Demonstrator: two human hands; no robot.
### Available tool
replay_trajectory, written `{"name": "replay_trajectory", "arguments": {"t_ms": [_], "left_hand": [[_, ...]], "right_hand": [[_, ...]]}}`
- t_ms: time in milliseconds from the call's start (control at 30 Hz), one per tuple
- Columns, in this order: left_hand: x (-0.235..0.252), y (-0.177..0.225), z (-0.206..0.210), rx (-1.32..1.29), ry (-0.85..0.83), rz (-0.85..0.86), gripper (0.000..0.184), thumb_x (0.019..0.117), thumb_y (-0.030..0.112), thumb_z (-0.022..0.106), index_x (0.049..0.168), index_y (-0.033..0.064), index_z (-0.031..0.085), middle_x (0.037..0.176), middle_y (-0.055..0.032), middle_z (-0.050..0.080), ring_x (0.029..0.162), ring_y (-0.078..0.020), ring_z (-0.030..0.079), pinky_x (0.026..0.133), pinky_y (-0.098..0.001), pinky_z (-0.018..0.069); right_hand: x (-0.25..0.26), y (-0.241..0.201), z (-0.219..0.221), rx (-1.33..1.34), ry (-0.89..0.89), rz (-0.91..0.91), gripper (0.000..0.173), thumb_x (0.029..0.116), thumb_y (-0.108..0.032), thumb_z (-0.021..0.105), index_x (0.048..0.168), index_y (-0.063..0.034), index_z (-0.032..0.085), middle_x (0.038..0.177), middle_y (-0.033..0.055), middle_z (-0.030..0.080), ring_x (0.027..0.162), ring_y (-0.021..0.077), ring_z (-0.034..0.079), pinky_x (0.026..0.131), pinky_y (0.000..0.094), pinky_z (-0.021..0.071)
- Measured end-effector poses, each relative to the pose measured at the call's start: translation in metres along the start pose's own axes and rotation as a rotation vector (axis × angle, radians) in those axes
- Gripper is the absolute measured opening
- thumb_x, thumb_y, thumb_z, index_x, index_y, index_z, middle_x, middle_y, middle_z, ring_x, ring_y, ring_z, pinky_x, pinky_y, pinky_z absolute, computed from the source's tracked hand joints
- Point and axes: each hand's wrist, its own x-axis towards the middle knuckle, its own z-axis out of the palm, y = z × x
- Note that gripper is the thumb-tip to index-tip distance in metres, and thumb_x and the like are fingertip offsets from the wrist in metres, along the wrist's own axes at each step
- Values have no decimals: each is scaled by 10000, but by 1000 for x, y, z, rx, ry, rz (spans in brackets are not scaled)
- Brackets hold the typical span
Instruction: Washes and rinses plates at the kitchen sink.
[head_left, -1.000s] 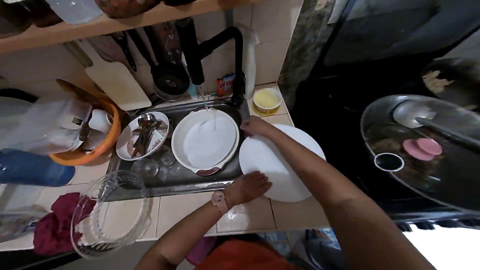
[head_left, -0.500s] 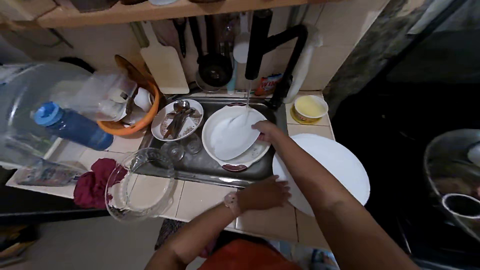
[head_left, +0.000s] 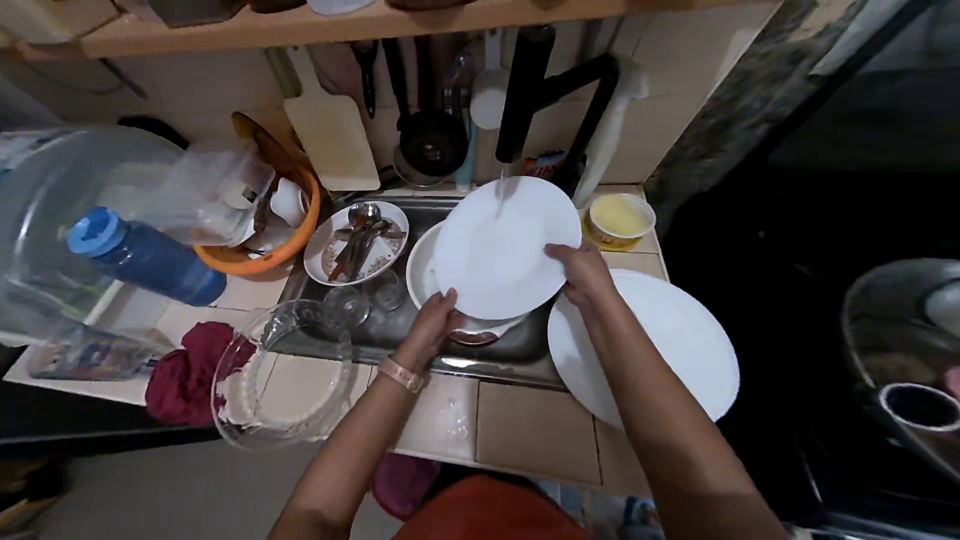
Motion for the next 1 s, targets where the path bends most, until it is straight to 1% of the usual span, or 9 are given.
{"name": "replay_trajectory", "arguments": {"t_ms": [100,200,267,333,467,567,733,900,1000], "left_hand": [[1,22,2,-382,6,-61,411,1119,331,377,1405,43,439,1109,-146,662,913,-204,694,783,-346,603],[8,32,-3,-426,167,48,427,1107,321,427,1428,39,434,1197,-174,632,1009,-236,666,848,-409,586],[12,33,-10,-380,240,128,423,1097,300,468,1413,19,448,1194,-188,635,1009,-239,673,852,-419,591],[11,33,-14,-309,292,192,402,1094,287,484,1377,2,475,1144,-175,647,956,-209,682,830,-389,595],[9,30,-22,-305,331,216,404,1110,251,443,1400,-30,451,1188,-214,621,989,-233,664,861,-398,577],[10,21,-27,-370,352,175,401,1111,211,444,1417,-47,433,1209,-239,614,1010,-246,666,873,-395,579],[3,11,-21,-386,304,136,386,1111,216,441,1371,-68,469,1135,-221,646,946,-217,683,837,-370,593],[9,7,-19,-307,305,131,458,1100,286,462,1367,-85,482,1225,-264,620,1063,-273,654,935,-415,554],[17,10,-31,-281,326,172,405,1091,263,490,1313,-73,526,1144,-230,643,979,-243,659,884,-396,562]], "right_hand": [[3,24,4,205,-23,101,380,1024,-57,552,1386,-12,446,1088,129,647,893,167,683,782,355,601],[11,38,15,250,-106,190,359,1028,-89,570,1364,-9,470,1068,135,670,889,185,695,781,365,606],[15,41,27,154,-98,163,387,1005,-94,628,1357,4,498,1088,151,678,906,192,702,799,364,609],[18,43,39,-101,-19,36,536,966,-123,709,1422,38,477,1256,232,632,1095,275,662,951,434,558],[21,36,63,-910,-47,-219,863,1016,-389,614,1567,131,201,1619,378,201,1520,520,196,1218,650,183],[28,32,78,-1269,-166,-351,899,1046,-575,446,1598,83,179,1674,323,68,1564,486,-15,1202,717,-39],[72,38,112,-1279,-222,-581,878,1050,-563,436,1586,95,213,1660,337,129,1563,480,62,1231,671,2],[60,63,150,-1222,-550,-843,640,1097,-331,404,1574,79,287,1651,297,234,1554,457,173,1254,618,92],[36,80,143,-1180,-727,-986,556,1089,-281,426,1570,-6,380,1648,238,301,1549,414,231,1254,611,117]]}}
